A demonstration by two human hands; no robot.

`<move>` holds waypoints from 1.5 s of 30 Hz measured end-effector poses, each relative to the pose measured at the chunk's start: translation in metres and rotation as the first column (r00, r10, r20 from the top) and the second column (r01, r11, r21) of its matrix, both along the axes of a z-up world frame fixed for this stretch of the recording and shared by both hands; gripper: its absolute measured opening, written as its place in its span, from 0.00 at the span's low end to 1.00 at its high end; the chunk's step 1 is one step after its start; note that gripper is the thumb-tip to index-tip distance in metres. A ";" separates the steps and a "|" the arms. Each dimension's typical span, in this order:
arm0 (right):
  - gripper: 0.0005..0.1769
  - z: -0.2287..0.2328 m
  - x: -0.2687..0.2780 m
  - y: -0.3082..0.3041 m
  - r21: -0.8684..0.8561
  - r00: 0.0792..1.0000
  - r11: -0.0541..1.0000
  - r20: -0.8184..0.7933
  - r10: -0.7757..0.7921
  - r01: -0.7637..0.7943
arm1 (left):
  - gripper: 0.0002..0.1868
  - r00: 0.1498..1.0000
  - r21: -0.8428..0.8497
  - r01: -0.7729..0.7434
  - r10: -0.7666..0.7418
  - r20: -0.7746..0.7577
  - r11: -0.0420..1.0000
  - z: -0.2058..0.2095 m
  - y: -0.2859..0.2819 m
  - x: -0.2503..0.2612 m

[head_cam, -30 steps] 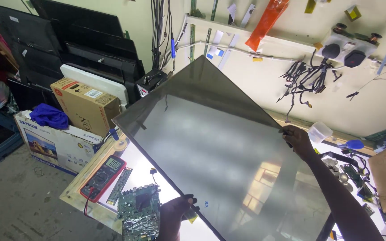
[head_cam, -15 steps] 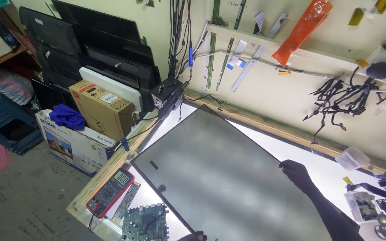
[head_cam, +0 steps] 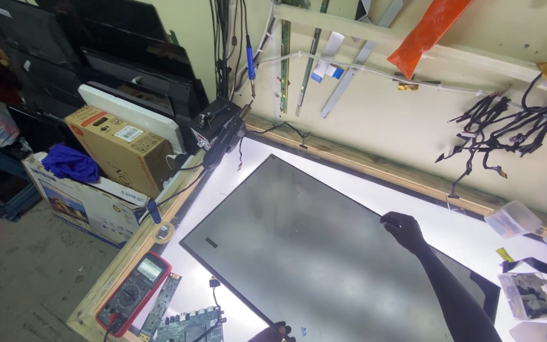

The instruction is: Repairing a television screen by inspecting circuit boards, using a heat gun, and moving the display panel

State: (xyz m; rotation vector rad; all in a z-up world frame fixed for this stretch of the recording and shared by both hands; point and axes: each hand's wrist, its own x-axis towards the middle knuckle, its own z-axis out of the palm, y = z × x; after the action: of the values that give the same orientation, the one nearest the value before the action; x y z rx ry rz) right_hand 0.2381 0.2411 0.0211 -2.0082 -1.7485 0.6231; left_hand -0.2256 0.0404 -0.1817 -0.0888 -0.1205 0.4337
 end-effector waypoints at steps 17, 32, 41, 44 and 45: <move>0.17 -0.063 0.013 0.081 0.574 0.950 0.808 0.306 -0.059 -0.134 | 0.15 0.110 0.011 -0.540 0.083 -0.990 0.842 0.213 0.034 0.077; 0.11 -0.035 -0.013 0.101 0.441 0.845 0.895 0.501 -0.184 -0.067 | 0.10 0.655 0.166 -0.257 0.298 -0.694 0.952 -0.032 0.049 0.056; 0.16 -0.029 -0.027 0.093 0.514 0.830 0.854 0.509 -0.225 -0.083 | 0.17 0.388 0.317 -0.390 0.466 -0.795 0.865 0.012 0.019 0.060; 0.21 -0.026 -0.044 0.082 0.606 0.855 0.795 0.402 -0.328 0.020 | 0.20 0.321 0.248 -0.460 0.420 -0.849 0.853 0.074 0.020 0.068; 0.24 -0.023 -0.052 0.077 0.621 0.869 0.778 0.327 -0.370 0.098 | 0.22 0.348 0.124 -0.434 0.293 -0.890 0.892 0.088 0.024 0.070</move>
State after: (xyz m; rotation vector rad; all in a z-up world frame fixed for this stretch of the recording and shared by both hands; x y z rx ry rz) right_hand 0.1865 0.3185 -0.0017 -1.9311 -1.5834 -0.4611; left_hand -0.1557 0.0640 -0.0934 0.0542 1.0117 0.9073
